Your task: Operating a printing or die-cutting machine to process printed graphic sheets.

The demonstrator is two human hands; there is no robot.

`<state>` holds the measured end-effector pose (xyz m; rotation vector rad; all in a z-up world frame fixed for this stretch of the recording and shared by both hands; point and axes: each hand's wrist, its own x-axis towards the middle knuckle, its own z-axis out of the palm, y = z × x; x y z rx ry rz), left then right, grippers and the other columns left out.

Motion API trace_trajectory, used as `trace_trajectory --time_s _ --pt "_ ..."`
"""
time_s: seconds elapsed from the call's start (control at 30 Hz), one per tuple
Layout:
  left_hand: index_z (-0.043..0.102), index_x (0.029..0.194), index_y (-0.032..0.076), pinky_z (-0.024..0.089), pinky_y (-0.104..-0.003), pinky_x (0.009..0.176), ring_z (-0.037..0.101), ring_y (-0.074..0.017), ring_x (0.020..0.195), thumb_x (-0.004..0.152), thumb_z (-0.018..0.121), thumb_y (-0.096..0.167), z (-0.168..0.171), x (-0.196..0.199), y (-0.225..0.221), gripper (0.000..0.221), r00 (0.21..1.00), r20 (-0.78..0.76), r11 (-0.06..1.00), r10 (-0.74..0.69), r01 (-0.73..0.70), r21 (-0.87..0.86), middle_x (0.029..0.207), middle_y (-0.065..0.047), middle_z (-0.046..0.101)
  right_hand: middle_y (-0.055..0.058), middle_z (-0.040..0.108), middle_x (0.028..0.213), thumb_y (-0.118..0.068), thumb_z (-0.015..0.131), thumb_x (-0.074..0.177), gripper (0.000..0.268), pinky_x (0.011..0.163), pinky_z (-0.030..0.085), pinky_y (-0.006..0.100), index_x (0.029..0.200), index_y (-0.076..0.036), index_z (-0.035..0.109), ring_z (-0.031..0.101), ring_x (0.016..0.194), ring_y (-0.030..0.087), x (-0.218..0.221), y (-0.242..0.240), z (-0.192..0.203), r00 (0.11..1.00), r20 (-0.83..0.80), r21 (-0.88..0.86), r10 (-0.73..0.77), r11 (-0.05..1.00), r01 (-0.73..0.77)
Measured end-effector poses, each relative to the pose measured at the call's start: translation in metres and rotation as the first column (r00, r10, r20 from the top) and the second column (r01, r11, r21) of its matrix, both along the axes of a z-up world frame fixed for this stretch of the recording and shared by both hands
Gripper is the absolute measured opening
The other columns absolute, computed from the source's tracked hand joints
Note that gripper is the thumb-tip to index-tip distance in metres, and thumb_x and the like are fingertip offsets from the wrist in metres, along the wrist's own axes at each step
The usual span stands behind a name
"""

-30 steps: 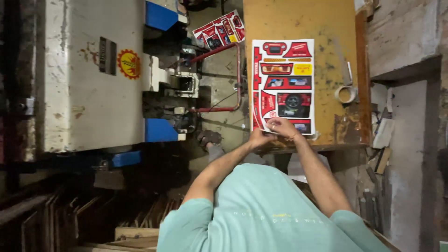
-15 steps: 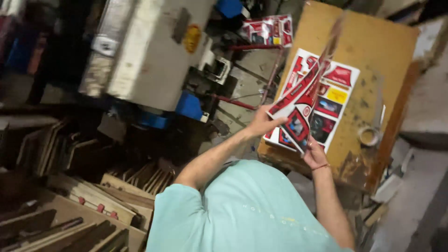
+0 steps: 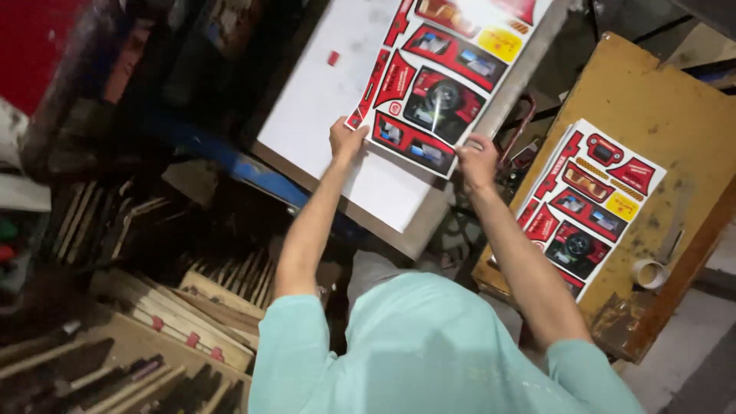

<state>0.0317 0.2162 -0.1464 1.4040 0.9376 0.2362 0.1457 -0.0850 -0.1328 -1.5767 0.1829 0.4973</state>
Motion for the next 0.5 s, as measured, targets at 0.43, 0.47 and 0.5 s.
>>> trace_trajectory --time_s 0.43,0.47,0.5 --pt "0.072 0.088 0.004 0.058 -0.037 0.062 0.071 -0.0205 0.064 0.068 0.087 0.023 -0.138 0.03 0.099 0.031 0.952 -0.287 0.974 0.109 -0.045 0.22 0.077 -0.011 0.076 0.008 0.072 0.099 -0.005 0.058 0.095 0.037 0.071 0.059 0.028 0.132 -0.004 0.059 0.07 0.083 0.013 0.036 0.039 -0.02 0.976 -0.108 -0.064 0.189 0.978 -0.196" --pt "0.07 0.091 0.003 0.056 -0.036 0.056 0.069 -0.0198 0.061 0.069 0.085 0.016 -0.171 0.024 0.117 0.03 0.971 -0.174 0.985 0.164 -0.153 0.075 0.076 -0.013 0.074 0.008 0.073 0.102 -0.007 0.061 0.097 0.034 0.076 0.059 0.028 0.13 -0.002 0.06 0.071 0.087 0.013 0.031 0.035 0.002 0.968 -0.007 -0.04 0.252 0.967 -0.252" --pt "0.069 0.094 0.003 0.054 -0.034 0.05 0.066 -0.0191 0.059 0.069 0.084 0.009 -0.204 0.02 0.135 0.03 0.97 -0.072 0.967 0.234 -0.239 -0.085 0.076 -0.014 0.071 0.009 0.074 0.105 -0.008 0.064 0.098 0.031 0.081 0.06 0.028 0.128 -0.001 0.062 0.072 0.09 0.014 0.027 0.029 0.023 0.946 0.094 -0.023 0.31 0.951 -0.309"
